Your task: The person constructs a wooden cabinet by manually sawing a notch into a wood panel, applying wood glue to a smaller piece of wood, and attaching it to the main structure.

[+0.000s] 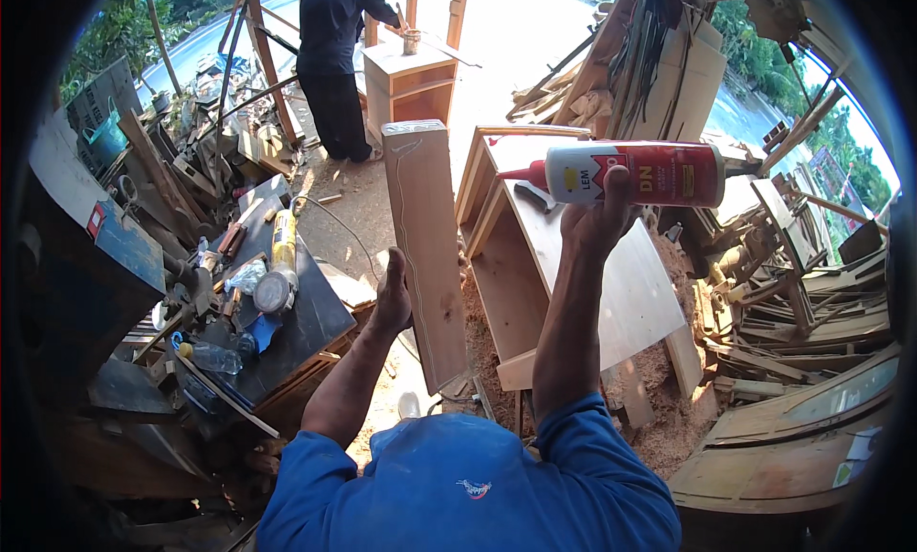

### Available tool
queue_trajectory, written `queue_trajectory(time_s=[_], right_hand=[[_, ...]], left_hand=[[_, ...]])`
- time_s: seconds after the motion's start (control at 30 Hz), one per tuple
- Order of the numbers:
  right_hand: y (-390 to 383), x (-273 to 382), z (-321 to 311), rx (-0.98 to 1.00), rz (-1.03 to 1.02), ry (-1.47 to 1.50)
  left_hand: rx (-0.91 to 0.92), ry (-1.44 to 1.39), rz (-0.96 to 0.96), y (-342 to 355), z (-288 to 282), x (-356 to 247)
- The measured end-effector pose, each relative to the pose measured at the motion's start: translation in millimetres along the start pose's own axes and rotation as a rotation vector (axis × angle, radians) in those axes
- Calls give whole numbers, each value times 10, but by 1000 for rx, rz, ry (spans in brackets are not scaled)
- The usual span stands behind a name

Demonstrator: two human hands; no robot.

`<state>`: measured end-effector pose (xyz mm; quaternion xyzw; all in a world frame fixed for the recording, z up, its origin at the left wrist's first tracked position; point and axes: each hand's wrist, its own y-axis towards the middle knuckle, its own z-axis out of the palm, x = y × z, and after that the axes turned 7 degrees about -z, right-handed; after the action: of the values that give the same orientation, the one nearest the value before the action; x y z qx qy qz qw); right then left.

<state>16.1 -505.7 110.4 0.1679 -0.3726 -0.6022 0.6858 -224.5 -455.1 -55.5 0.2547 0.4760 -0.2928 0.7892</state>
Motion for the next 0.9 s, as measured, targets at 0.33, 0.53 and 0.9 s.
queue_trajectory(time_s=[0.33, 0.53, 0.9], right_hand=[[43, 4, 439, -73, -321, -600], [8, -54, 497, -136, -87, -388], [-69, -171, 521, -171, 34, -217]], left_hand=[[9, 28, 10, 23, 467, 75], [-45, 52, 80, 72, 433, 341], [-165, 308, 11, 24, 615, 140]])
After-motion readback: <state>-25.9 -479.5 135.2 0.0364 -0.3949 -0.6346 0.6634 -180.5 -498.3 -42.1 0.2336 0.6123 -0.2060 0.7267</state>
